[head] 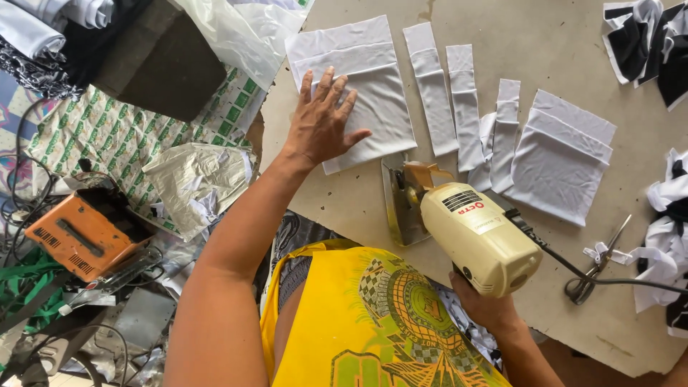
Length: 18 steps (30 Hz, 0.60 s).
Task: Using an electric rotary cutter and scissors to cut white and black fabric pieces on a work table, then sorting and stacking the cut components.
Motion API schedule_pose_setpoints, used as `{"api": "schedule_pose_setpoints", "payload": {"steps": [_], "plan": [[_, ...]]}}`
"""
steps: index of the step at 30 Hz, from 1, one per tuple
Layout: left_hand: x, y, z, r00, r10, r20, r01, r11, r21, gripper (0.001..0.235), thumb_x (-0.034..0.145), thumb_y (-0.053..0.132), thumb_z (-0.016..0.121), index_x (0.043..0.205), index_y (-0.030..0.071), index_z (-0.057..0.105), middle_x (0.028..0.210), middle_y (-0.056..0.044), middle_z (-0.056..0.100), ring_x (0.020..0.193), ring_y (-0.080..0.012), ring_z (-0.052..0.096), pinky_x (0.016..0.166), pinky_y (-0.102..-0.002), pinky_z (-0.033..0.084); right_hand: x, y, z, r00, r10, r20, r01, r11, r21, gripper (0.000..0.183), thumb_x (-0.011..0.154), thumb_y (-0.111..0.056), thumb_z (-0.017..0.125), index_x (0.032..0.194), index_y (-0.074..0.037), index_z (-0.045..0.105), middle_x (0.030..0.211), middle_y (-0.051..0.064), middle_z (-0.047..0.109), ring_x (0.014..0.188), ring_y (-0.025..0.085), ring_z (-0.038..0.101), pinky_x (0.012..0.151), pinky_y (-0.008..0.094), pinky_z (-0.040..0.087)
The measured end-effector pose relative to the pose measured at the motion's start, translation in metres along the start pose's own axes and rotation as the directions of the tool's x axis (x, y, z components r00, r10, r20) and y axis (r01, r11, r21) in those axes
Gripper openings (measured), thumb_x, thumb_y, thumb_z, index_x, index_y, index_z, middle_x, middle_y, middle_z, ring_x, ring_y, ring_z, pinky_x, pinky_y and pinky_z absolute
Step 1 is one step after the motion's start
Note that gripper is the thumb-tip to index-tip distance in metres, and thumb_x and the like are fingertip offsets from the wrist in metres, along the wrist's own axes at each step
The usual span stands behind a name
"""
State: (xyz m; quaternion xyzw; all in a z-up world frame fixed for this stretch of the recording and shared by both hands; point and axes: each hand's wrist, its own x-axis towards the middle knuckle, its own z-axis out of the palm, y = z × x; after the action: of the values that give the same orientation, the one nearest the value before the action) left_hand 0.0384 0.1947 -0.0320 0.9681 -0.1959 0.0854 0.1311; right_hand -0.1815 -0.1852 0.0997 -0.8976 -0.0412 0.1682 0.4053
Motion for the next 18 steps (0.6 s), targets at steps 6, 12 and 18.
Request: {"api": "schedule_pose_setpoints", "payload": {"steps": [6,12,18], "plan": [[-0.005,0.0,-0.004,0.988,-0.034,0.153,0.044,0.997,-0.059,0.116,0.083,0.101,0.03,0.156,0.012,0.04,0.166,-0.021,0.026,0.155,-0.0415,0.012,0.12,-0.068,-0.004,0.009,-0.01,0.011,0.999,0.029,-0.04,-0.03,0.999,-0.029,0.068,0.083,-0.011,0.074,0.143,-0.001,0.043,0.13,0.014,0.06,0.133,0.031,0.051,0.111,0.038,0.052],[-0.008,-0.001,0.003,0.99,-0.024,0.141,0.027,0.999,-0.023,0.131,0.072,0.108,0.041,0.151,0.003,0.043,0.168,-0.02,0.023,0.156,-0.0414,0.011,0.12,-0.07,-0.005,0.015,-0.002,0.015,0.997,-0.062,-0.047,0.055,0.989,-0.141,0.055,0.085,-0.018,0.074,0.134,-0.001,0.055,0.124,0.009,0.066,0.127,0.028,0.057,0.113,0.038,0.05],[-0.009,0.0,0.0,0.995,-0.013,0.094,0.017,0.999,-0.043,0.13,0.071,0.107,0.046,0.146,0.0,0.047,0.166,-0.022,0.027,0.155,-0.0432,0.013,0.12,-0.071,-0.003,0.027,-0.026,0.016,0.994,0.078,-0.079,-0.084,0.993,-0.086,0.064,0.084,-0.017,0.073,0.141,0.0,0.048,0.119,0.014,0.066,0.12,0.03,0.059,0.104,0.041,0.054]]}}
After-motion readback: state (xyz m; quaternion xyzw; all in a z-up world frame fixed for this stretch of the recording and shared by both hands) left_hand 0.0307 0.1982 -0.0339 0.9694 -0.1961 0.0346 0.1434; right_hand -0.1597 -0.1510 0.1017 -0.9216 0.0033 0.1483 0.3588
